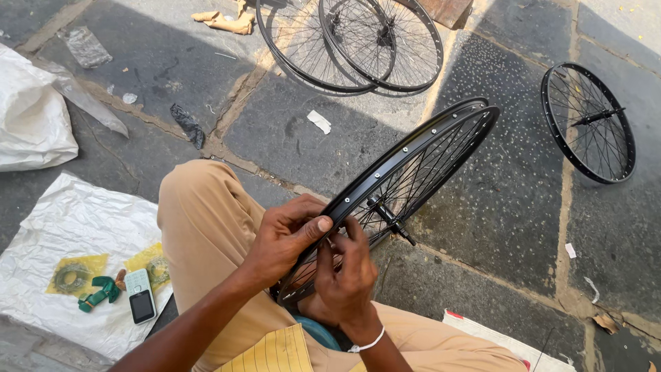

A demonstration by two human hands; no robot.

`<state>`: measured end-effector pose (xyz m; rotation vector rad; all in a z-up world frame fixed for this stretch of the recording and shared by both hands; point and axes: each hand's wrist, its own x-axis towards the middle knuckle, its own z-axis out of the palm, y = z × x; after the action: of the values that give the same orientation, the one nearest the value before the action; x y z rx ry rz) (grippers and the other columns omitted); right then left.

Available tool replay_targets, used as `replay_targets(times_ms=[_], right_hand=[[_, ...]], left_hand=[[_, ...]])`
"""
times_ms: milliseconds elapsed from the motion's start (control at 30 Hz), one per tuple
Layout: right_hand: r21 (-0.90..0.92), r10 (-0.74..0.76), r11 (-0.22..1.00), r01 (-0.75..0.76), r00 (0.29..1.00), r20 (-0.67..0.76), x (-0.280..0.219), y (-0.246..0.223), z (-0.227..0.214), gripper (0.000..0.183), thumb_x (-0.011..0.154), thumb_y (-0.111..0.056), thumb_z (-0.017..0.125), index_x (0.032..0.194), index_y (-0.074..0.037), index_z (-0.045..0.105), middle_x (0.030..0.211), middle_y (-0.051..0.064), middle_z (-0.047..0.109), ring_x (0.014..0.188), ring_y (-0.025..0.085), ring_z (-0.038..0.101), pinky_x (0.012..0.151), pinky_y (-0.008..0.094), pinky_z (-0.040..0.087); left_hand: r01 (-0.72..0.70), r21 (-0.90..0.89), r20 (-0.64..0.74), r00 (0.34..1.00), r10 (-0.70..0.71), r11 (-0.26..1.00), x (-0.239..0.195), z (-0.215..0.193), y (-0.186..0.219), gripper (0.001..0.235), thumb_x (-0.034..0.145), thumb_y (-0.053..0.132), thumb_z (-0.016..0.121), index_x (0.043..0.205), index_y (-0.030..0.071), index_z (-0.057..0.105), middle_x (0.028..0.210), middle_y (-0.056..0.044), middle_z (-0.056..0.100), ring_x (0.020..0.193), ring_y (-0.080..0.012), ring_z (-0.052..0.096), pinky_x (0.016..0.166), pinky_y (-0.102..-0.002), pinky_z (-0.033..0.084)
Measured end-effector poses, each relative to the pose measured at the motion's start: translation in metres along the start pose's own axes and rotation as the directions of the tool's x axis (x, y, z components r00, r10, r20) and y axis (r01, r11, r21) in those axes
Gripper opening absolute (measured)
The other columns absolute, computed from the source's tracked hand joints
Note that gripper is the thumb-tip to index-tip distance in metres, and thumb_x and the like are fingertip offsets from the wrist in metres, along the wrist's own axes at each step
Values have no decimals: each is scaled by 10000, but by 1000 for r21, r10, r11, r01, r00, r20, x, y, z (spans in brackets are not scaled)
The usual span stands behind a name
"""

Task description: The person sits on the ground and uses a small tool to tighten the spokes on a bicycle wheel. They rotate the wheel to access different sections and continue the process methodically.

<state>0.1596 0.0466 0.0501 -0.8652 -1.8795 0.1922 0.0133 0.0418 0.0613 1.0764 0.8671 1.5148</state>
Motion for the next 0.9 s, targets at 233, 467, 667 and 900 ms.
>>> replay_targets(times_ms=[233, 467, 667, 900], right_hand=[[-101, -54, 994, 42, 991, -124, -5, 3, 4, 324, 913, -20, 683, 1198, 22, 537, 1225, 246, 589, 1086, 384, 652, 898, 438, 567], [15, 10, 1000, -7, 985, -172, -19, 9, 4, 258, 1001, -11, 665, 1223, 21, 537, 1283, 246, 629, 1128, 369, 713, 927, 389, 611], [147, 143, 981, -123, 980, -138, -30, 13, 1, 293, 978, -60, 693, 1207, 34, 536, 1281, 225, 632, 1020, 254, 710, 854, 316, 607], [331, 280, 917, -222, 950, -137, -28, 19, -2, 277, 1028, -80, 674, 1217, 54, 523, 1337, 205, 595, 1119, 213, 672, 968, 322, 586]], left_hand=[[-66, 234, -152, 983, 104, 970, -3, 21, 4, 304, 938, 241, 735, 1047, -43, 736, 918, -63, 713, 849, -127, 654, 746, -270, 545], [-150, 37, -20, 988, 151, 988, -8, 19, 3, 714, 1125, 523, 271, 1135, -28, 726, 1014, -71, 688, 923, -150, 646, 867, -285, 519], [-44, -41, -57, 997, 42, 998, -12, 20, -2, 679, 1111, 503, 299, 1129, -20, 732, 968, -84, 701, 869, -152, 640, 841, -290, 532], [-162, 346, -63, 979, 196, 924, 5, 30, 28, 550, 1055, 464, 465, 1140, -15, 724, 922, -94, 644, 807, -168, 621, 720, -314, 504]])
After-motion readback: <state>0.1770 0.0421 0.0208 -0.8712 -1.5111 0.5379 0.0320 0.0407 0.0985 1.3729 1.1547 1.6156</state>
